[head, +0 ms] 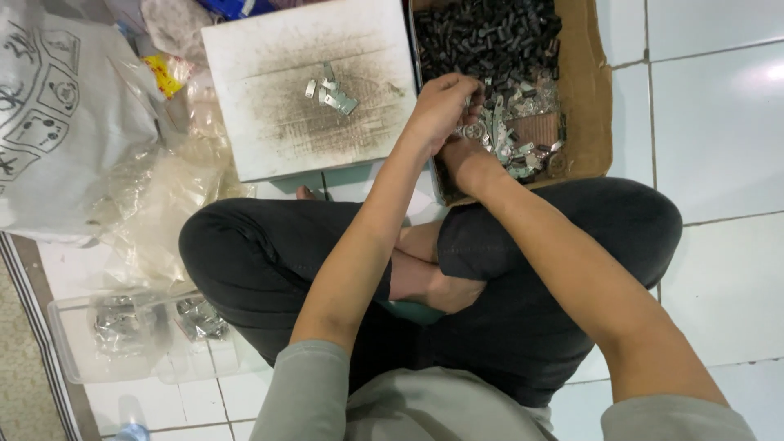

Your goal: Sorting and arranging small metal hardware components from a box onto a white board while sitting on the floor.

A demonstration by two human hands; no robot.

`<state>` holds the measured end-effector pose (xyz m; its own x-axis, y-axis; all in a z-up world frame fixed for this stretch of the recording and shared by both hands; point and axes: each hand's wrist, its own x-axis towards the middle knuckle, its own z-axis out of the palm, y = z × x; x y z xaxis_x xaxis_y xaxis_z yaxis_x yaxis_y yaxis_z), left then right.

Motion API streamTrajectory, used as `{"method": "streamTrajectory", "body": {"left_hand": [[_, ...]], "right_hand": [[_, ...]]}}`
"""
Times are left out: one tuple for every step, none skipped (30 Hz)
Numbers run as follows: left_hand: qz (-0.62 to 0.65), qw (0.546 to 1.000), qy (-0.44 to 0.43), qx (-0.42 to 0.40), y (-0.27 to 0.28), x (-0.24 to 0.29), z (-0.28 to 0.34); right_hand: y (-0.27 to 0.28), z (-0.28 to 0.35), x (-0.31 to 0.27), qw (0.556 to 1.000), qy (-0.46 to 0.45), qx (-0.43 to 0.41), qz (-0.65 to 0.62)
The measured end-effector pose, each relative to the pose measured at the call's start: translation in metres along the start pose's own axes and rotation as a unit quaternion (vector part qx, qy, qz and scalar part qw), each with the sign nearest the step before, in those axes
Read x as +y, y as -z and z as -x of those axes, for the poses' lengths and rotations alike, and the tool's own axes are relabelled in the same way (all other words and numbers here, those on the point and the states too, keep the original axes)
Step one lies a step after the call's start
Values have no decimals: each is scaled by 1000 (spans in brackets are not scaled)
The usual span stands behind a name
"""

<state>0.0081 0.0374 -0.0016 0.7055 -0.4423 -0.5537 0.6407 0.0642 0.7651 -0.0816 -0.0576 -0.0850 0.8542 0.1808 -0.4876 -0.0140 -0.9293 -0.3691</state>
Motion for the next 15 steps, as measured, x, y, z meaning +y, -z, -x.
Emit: {"method": "streamTrajectory", "body": {"left_hand": [[-1, 1000, -2, 1, -1, 1, -1], [6, 1000, 8, 1, -1, 2, -2], [13, 1000, 23, 0, -2, 0, -1], [11, 1000, 23, 0, -2, -3, 1], [6, 1000, 20, 3, -3, -2, 1], [1, 1000, 17, 6, -3, -2, 1], [-1, 1000, 15, 7, -2, -6, 1], [-12, 1000, 4, 5, -1, -9, 1], [-24, 1000, -10, 4, 0, -11, 0], [-27, 1000, -14, 5, 3, -12, -2], [-28, 999, -17, 15, 6, -14, -3], [-30, 999, -20, 25, 8, -17, -5], [-31, 999, -20, 26, 9, -16, -3], [-33, 999, -26, 32, 10, -16, -2], [-36, 998, -32, 34, 9, -15, -2]], "right_hand": [[1, -1, 0, 1000, 2, 2, 0], [1, -2, 1, 1000, 5, -18, 4], [-1, -1, 0, 999, 7, -40, 6], [-6, -1, 2, 999, 7, -39, 3], [-8, -4, 5, 999, 8, -39, 19], [-10, -7, 7, 999, 8, -39, 34], [-7, -8, 9, 999, 10, -37, 33], [-4, -9, 10, 1000, 21, -17, 12], [0, -12, 12, 999, 32, 5, -8], [6, -15, 22, 999, 35, 9, -8], [12, -16, 33, 995, -56, 22, -75], [17, -17, 44, 979, -146, 35, -141], [27, -7, 56, 978, -145, 36, -142], [36, 3, 68, 952, -111, 72, -278], [46, 13, 82, 903, -76, 110, -407]]}}
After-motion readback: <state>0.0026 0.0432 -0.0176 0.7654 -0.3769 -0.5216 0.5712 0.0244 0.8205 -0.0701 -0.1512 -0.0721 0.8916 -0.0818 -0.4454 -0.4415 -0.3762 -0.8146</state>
